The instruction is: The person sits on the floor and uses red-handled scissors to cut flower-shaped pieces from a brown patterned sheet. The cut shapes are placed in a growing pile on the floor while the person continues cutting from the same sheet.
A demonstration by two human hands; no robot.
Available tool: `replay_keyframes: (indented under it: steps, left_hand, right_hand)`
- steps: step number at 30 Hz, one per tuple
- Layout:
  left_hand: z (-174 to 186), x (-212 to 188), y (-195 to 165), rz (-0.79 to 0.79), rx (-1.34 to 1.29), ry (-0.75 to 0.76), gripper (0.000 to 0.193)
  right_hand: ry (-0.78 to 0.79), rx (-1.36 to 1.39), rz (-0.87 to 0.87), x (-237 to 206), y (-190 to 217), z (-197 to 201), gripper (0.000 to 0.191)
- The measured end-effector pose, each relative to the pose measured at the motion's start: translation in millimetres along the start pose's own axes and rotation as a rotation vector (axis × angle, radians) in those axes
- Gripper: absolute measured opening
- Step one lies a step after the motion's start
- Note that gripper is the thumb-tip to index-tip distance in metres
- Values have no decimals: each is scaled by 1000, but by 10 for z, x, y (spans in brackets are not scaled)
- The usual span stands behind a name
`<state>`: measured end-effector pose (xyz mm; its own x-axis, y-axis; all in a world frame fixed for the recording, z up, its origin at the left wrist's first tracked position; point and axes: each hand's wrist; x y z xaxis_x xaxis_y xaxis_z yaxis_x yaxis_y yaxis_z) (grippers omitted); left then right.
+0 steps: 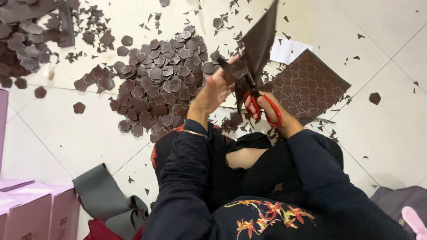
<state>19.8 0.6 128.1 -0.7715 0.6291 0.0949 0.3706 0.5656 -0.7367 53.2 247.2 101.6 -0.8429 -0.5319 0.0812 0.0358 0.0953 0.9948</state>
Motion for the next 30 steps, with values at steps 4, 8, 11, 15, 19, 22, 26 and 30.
replay_keyframes:
  steps: [4, 8, 11, 15, 19, 22, 26, 30]
  left_hand:
    - [-401, 23, 230, -69, 153, -209, 104]
    - [-515, -10, 576, -109, 35, -524, 44]
    - [-351, 22, 718, -229, -15, -665, 16]
    - [-146, 76, 845, -305, 9, -773, 17]
    - [-43, 154, 885, -374, 32, -805, 18]
    - [5, 171, 845, -439, 110, -848, 18]
    - [12, 161, 772, -465, 185, -947, 17]
    - [-12, 167, 702, -497, 179, -952, 16]
  right_hand:
    - [-27, 11, 27, -175, 24, -115, 75]
    - [-34, 17, -25, -341, -50, -204, 76]
    - [-22, 25, -77, -381, -121, -274, 78]
    - [-66, 14, -132, -289, -158, -327, 80]
    - [-70, -28, -101, -151, -141, -325, 79]
    - [-48, -93, -84, -63, -124, -309, 79]
    - [-24, -145, -79, 22, -121, -307, 79]
    - [-15, -154, -77, 95, -123, -291, 79]
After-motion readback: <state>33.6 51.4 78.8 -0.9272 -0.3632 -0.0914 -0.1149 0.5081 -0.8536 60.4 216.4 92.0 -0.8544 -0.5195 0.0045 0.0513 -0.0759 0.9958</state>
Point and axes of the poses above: each hand's wrist, its own x-axis towards the middle knuckle, its own z-axis out of the back of the hand, y = z × x, and after that the axes turned 9 degrees about z, right-handed
